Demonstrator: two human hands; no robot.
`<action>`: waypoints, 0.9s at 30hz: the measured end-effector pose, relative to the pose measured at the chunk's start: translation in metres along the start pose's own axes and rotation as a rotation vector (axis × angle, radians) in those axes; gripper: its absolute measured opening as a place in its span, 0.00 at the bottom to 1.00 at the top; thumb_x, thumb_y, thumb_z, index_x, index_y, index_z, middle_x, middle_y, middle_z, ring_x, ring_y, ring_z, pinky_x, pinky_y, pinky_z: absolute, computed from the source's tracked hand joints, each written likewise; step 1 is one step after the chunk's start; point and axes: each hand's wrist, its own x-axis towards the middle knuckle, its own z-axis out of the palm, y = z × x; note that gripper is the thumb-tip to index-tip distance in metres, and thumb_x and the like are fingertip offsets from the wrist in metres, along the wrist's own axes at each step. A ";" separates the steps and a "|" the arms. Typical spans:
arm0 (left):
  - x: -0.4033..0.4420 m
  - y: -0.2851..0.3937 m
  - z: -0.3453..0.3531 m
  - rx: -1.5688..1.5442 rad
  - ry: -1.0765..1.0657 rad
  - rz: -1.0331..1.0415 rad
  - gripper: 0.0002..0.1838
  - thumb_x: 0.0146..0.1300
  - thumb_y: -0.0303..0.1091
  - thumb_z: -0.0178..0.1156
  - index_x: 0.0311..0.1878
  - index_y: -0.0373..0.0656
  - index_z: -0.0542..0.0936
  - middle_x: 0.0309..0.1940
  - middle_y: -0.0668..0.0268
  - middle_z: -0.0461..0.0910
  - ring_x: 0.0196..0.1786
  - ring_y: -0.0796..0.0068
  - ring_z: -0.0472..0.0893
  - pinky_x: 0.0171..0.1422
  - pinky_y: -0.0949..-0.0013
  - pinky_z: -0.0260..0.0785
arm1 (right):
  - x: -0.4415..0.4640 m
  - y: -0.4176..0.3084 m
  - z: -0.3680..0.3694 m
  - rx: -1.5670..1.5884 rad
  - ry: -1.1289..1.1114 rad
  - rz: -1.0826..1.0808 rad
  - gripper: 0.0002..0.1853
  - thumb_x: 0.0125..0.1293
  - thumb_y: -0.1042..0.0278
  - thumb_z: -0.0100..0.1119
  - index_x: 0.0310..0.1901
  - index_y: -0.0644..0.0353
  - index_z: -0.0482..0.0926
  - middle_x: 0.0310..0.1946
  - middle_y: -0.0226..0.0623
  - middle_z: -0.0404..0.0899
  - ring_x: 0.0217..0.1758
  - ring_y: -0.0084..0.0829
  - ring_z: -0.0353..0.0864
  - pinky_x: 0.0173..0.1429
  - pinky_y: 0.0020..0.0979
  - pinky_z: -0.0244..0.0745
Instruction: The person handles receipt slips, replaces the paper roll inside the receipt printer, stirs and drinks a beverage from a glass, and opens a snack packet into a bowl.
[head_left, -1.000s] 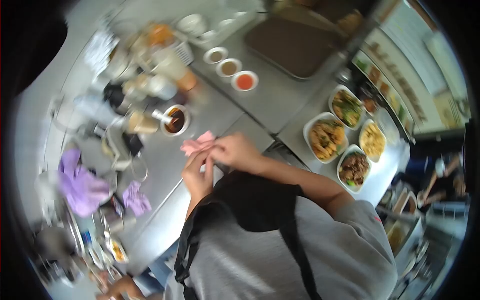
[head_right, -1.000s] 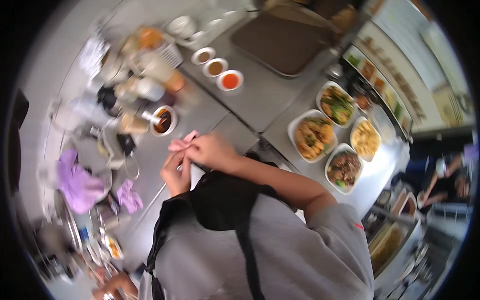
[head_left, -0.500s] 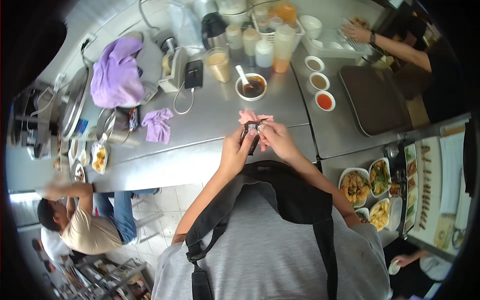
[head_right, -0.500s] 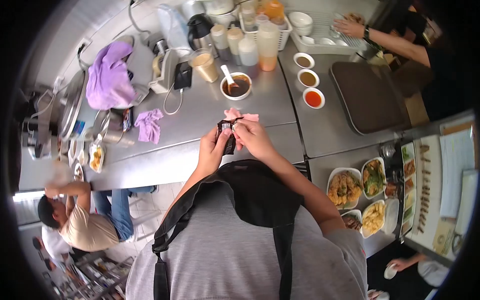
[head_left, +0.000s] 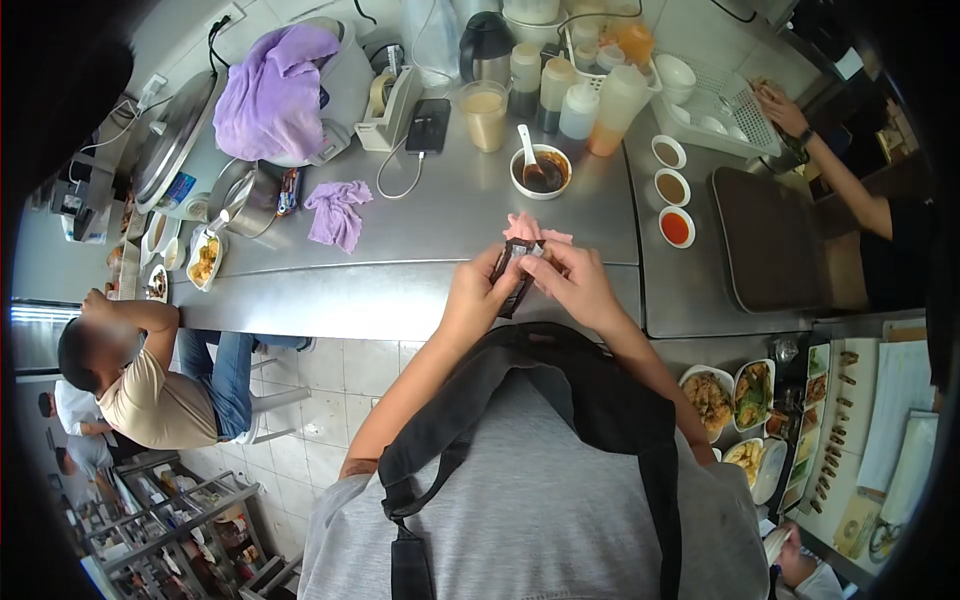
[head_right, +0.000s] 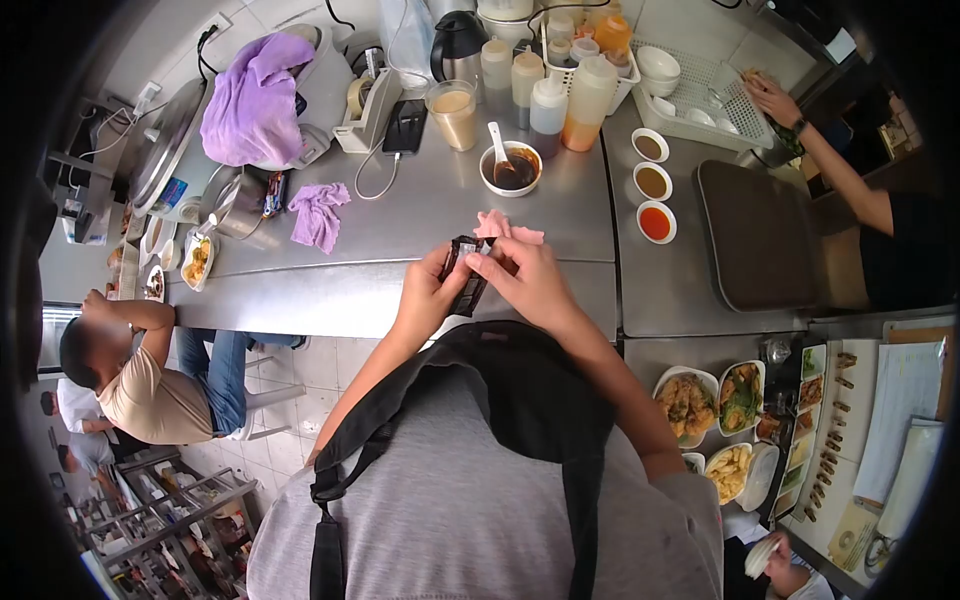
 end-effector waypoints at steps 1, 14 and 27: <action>-0.001 0.003 -0.001 0.048 -0.010 0.008 0.11 0.66 0.34 0.60 0.42 0.33 0.79 0.19 0.61 0.75 0.22 0.79 0.68 0.29 0.70 0.65 | -0.001 0.002 -0.001 -0.082 -0.003 -0.021 0.15 0.71 0.63 0.52 0.33 0.68 0.75 0.20 0.33 0.74 0.20 0.21 0.74 0.27 0.26 0.68; 0.002 0.000 0.009 -0.238 -0.162 -0.061 0.09 0.68 0.32 0.57 0.44 0.35 0.79 0.27 0.65 0.79 0.32 0.83 0.74 0.37 0.74 0.69 | -0.019 0.012 -0.004 0.163 0.064 -0.020 0.13 0.68 0.71 0.50 0.48 0.69 0.78 0.23 0.33 0.76 0.24 0.20 0.75 0.31 0.25 0.71; 0.022 0.026 -0.006 0.718 0.064 0.625 0.09 0.49 0.34 0.69 0.36 0.51 0.84 0.43 0.65 0.78 0.49 0.59 0.77 0.61 0.50 0.64 | -0.002 0.017 0.001 -0.201 0.062 -0.049 0.14 0.65 0.65 0.50 0.37 0.70 0.80 0.53 0.55 0.75 0.57 0.48 0.75 0.60 0.41 0.70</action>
